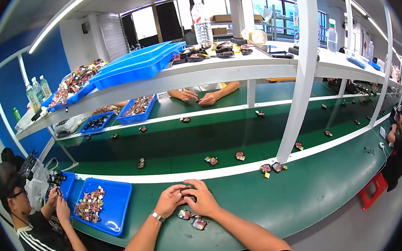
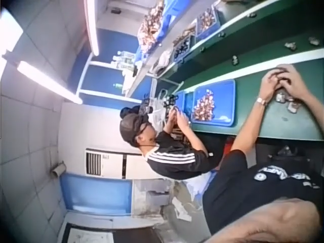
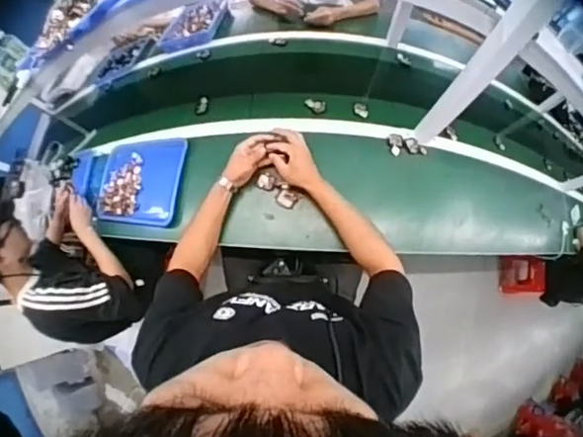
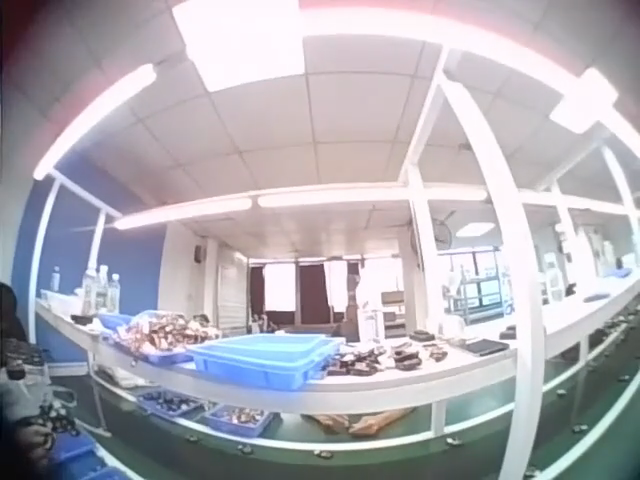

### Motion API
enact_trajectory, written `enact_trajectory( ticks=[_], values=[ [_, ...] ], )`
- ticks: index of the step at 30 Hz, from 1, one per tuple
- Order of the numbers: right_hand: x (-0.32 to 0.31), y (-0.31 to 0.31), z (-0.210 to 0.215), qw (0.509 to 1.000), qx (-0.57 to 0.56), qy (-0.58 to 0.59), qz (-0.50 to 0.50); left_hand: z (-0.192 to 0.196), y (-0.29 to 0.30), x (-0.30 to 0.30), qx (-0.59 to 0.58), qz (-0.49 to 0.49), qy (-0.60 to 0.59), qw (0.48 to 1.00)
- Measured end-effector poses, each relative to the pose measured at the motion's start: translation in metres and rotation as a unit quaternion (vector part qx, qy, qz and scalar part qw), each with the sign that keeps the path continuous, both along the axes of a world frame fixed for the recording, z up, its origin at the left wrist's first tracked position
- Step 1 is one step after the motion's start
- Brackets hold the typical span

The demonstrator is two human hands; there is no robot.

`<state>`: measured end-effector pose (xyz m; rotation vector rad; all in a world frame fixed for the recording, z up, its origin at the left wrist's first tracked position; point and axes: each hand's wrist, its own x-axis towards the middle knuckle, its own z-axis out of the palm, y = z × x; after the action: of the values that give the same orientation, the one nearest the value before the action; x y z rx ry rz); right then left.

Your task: Assembling small mechanical or plastic components at a factory workbench.

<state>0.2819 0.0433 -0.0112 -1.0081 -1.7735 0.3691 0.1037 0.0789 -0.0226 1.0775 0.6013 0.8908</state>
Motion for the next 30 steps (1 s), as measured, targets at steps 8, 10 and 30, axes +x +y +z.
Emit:
enact_trajectory(
  ticks=[8,10,30],
  values=[
    [-0.001,0.000,0.005,0.993,0.087,-0.040,-0.062,0.005,-0.002,0.003,-0.014,0.010,0.015,1.000],
    [-0.002,-0.002,0.005,0.987,0.118,-0.081,-0.079,0.004,-0.002,0.002,-0.016,0.010,0.019,1.000],
    [-0.008,0.000,-0.007,0.965,0.149,-0.154,-0.151,0.004,-0.003,0.007,-0.016,0.001,0.033,0.999]
  ],
)
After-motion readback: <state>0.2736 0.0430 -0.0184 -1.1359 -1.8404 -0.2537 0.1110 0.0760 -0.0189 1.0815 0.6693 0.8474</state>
